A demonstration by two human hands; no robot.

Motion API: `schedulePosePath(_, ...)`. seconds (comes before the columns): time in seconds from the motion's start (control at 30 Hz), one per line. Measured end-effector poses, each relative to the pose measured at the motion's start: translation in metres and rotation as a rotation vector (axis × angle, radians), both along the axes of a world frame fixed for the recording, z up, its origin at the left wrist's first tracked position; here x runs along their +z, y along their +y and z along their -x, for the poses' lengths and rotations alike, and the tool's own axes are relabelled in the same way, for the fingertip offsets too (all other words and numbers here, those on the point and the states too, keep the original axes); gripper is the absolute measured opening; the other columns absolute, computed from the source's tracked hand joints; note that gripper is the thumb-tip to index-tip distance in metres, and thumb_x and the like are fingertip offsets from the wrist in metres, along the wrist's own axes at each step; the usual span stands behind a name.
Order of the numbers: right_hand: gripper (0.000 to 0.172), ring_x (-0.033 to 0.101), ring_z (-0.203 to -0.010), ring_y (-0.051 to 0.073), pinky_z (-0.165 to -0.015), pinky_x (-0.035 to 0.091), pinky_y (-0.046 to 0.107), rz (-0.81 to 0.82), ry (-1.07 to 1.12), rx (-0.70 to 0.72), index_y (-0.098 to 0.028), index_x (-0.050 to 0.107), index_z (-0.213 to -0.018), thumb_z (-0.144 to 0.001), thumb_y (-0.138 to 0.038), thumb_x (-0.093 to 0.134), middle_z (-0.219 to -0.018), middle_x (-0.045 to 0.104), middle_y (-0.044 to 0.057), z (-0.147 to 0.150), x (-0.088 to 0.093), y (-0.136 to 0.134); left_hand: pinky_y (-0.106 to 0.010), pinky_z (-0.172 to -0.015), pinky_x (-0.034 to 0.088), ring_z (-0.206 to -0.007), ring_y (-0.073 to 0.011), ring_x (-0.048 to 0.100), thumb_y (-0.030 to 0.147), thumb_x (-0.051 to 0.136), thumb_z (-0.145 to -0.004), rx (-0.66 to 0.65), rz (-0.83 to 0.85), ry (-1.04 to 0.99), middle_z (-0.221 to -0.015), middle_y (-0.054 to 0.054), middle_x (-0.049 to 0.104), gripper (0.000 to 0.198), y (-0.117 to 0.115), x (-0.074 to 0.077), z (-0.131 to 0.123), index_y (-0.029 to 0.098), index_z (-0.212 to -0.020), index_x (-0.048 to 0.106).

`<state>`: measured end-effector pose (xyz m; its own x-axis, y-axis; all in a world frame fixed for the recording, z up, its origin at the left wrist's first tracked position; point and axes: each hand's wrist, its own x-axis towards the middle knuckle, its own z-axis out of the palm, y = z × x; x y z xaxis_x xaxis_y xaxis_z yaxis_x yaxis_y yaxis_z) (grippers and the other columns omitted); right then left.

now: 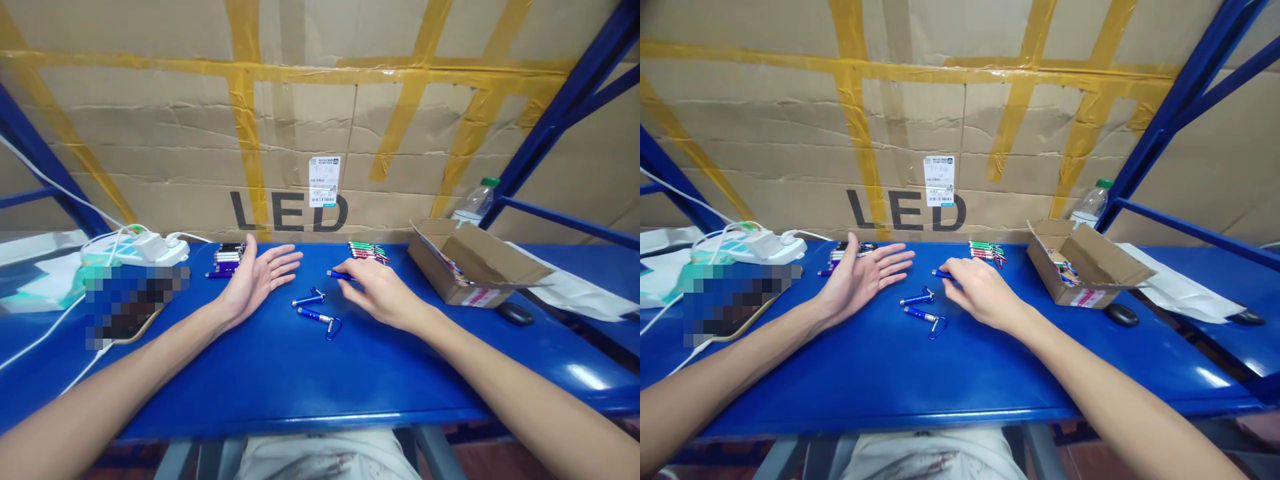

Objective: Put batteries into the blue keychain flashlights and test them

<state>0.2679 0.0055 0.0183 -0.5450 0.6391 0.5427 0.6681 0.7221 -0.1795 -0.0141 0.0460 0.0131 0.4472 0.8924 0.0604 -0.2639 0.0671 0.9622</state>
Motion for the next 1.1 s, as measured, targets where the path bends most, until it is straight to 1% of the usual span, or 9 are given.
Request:
schedulePosePath(0.07, 0.016, 0.075, -0.103, 0.027, -0.093, 0.057, 0.041, 0.032, -0.01, -0.008, -0.022, 0.066, -0.118, -0.106, -0.025, 0.055, -0.114, 0.079, 0.011, 0.0015, 0.0026, -0.0032, -0.051, -0.127, 0.036, -0.156, -0.0352, 0.045, 0.087, 0.023, -0.099, -0.008, -0.003, 0.015, -0.165, -0.017, 0.052, 0.094, -0.0002, -0.0009, -0.0003, 0.018, -0.154, 0.057)
schedulePosePath(0.13, 0.017, 0.075, -0.101, 0.026, -0.091, 0.057, 0.038, 0.092, -0.01, 0.034, -0.022, 0.066, -0.118, -0.106, -0.026, 0.055, -0.114, 0.079, 0.01, 0.0031, 0.0049, -0.0066, -0.051, -0.127, 0.036, -0.155, -0.0353, 0.046, 0.086, 0.023, -0.099, -0.005, -0.003, 0.024, -0.165, -0.017, 0.053, 0.093, -0.0009, -0.0012, -0.0006, 0.019, -0.153, 0.058)
schedulePosePath(0.2, 0.017, 0.076, -0.101, 0.025, -0.091, 0.057, 0.037, 0.113, -0.007, 0.066, -0.022, 0.065, -0.119, -0.106, -0.027, 0.055, -0.114, 0.079, 0.01, 0.0041, 0.0055, -0.0084, -0.051, -0.127, 0.037, -0.154, -0.035, 0.047, 0.086, 0.023, -0.099, 0.001, -0.001, 0.025, -0.164, -0.017, 0.054, 0.092, -0.0017, -0.0008, -0.0009, 0.019, -0.152, 0.059)
schedulePosePath(0.3, 0.018, 0.076, -0.104, 0.027, -0.092, 0.057, 0.04, 0.064, -0.008, 0.023, -0.021, 0.064, -0.12, -0.108, -0.027, 0.053, -0.117, 0.079, 0.012, 0.0034, 0.0035, -0.007, -0.052, -0.127, 0.038, -0.154, -0.0355, 0.047, 0.087, 0.023, -0.099, -0.003, -0.014, 0.031, -0.163, -0.016, 0.055, 0.093, -0.0017, 0.0, -0.001, 0.02, -0.152, 0.059)
schedulePosePath(0.4, 0.02, 0.075, -0.106, 0.028, -0.093, 0.057, 0.041, 0.054, -0.021, -0.019, -0.021, 0.062, -0.123, -0.109, -0.027, 0.05, -0.121, 0.078, 0.013, 0.002, 0.0007, -0.0047, -0.053, -0.126, 0.037, -0.155, -0.0364, 0.045, 0.089, 0.022, -0.097, -0.01, -0.033, 0.028, -0.165, -0.016, 0.053, 0.095, -0.0005, -0.0004, -0.0002, 0.021, -0.154, 0.057)
schedulePosePath(0.57, 0.019, 0.075, -0.101, 0.027, -0.09, 0.056, 0.04, 0.057, -0.08, 0.037, -0.021, 0.063, -0.122, -0.11, -0.03, 0.051, -0.115, 0.078, 0.011, 0.0043, -0.001, -0.0067, -0.054, -0.126, 0.038, -0.155, -0.0371, 0.045, 0.089, 0.022, -0.097, -0.004, -0.037, 0.021, -0.165, -0.017, 0.052, 0.096, 0.0009, -0.0023, 0.0015, 0.02, -0.154, 0.058)
schedulePosePath(0.73, 0.02, 0.074, -0.101, 0.026, -0.091, 0.055, 0.039, 0.09, -0.053, 0.018, -0.021, 0.063, -0.125, -0.11, -0.029, 0.051, -0.119, 0.077, 0.012, 0.0057, -0.0003, -0.0082, -0.053, -0.126, 0.038, -0.155, -0.0359, 0.045, 0.088, 0.019, -0.098, -0.026, -0.034, 0.029, -0.165, -0.016, 0.052, 0.096, -0.0002, -0.0017, 0.0011, 0.021, -0.154, 0.057)
schedulePosePath(0.93, 0.021, 0.074, -0.102, 0.026, -0.092, 0.055, 0.039, 0.09, -0.059, 0.043, -0.022, 0.064, -0.125, -0.111, -0.031, 0.05, -0.118, 0.078, 0.011, 0.004, -0.0021, -0.008, -0.053, -0.125, 0.04, -0.155, -0.0366, 0.045, 0.089, 0.022, -0.097, -0.016, -0.044, 0.041, -0.164, -0.016, 0.053, 0.096, -0.0016, -0.0004, 0.0001, 0.021, -0.154, 0.057)
schedulePosePath(1.1, 0.026, 0.074, -0.115, 0.027, -0.098, 0.057, 0.04, 0.149, -0.035, 0.019, -0.024, 0.058, -0.135, -0.113, -0.032, 0.047, -0.13, 0.075, 0.011, 0.0012, -0.0016, -0.0063, -0.054, -0.124, 0.04, -0.155, -0.0372, 0.045, 0.09, 0.02, -0.096, -0.025, -0.035, 0.04, -0.164, -0.015, 0.054, 0.097, 0.0, -0.0001, 0.0007, 0.022, -0.155, 0.057)
